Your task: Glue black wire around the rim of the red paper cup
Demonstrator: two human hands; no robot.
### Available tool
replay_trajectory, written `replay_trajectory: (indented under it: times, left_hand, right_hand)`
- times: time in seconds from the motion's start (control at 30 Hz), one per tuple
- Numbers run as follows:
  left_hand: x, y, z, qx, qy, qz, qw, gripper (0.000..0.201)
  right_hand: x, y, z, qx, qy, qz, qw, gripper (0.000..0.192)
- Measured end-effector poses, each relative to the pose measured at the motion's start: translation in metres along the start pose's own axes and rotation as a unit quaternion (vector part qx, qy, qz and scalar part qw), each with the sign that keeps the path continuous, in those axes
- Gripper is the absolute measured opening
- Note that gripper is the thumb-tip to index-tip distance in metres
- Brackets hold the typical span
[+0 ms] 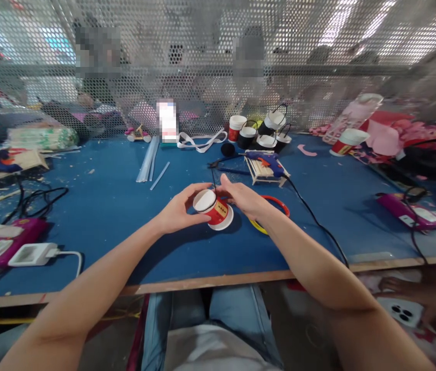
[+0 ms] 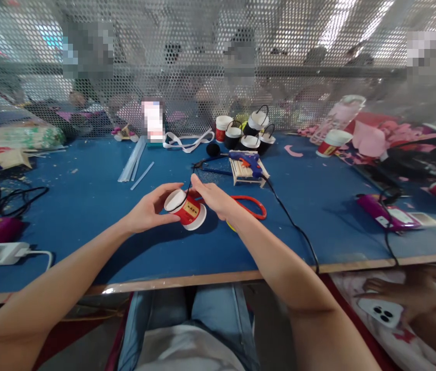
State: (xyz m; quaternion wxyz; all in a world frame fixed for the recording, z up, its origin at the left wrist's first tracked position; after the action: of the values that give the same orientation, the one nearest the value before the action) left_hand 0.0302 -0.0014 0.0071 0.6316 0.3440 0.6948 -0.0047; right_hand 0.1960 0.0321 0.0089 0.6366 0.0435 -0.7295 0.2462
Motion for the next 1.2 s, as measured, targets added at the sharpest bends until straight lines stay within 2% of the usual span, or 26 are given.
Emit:
replay_trajectory:
  times: [0.07,0.13,0.23,0.33,0.57,0.87,1.2]
  left_hand:
    - [-0.002,0.0,0.001,0.013,0.004,0.003,1.0,0.068]
    - [-0.003,-0.001,0.002,0.022,-0.001,0.01,1.0,0.067]
    - [-0.003,-0.001,0.002,0.028,-0.016,0.002,0.999,0.064]
    - [0.0,-0.001,0.001,0.029,-0.035,-0.029,0.999,0.062]
    - [0.007,-0.002,-0.001,0.015,-0.078,-0.086,0.993,0.062]
    - [0.013,-0.002,-0.002,-0.004,-0.042,-0.139,0.989,0.05]
    - [0.014,-0.001,-0.002,-0.02,-0.023,-0.171,0.985,0.048]
  right_hand:
    - [0.0,0.0,0.003,0.038,0.037,0.004,0.999,0.051]
    - [0.0,0.0,0.005,0.055,0.091,-0.014,0.994,0.035]
    - [0.001,0.001,0.004,0.027,0.156,-0.049,0.986,0.021]
    - [0.004,-0.001,0.0,-0.004,0.165,-0.08,0.983,0.021]
    - [0.012,-0.009,-0.001,-0.009,0.168,-0.111,0.979,0.025]
    - [0.012,-0.007,-0.003,-0.009,0.177,-0.123,0.977,0.024]
    - [0.013,-0.008,-0.003,-0.02,0.178,-0.127,0.976,0.027]
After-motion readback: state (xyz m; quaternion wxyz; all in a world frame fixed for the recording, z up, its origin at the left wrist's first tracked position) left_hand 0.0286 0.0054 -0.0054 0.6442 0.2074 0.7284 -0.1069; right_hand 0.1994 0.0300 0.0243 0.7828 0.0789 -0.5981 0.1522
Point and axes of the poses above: each hand's wrist, its own y-axis towards the middle knuckle, its own z-axis out of the palm, x = y × z, the point moved 3 cm from there along y, towards the middle knuckle, and after that the axes turned 10 degrees about z, right-handed, at the moved point
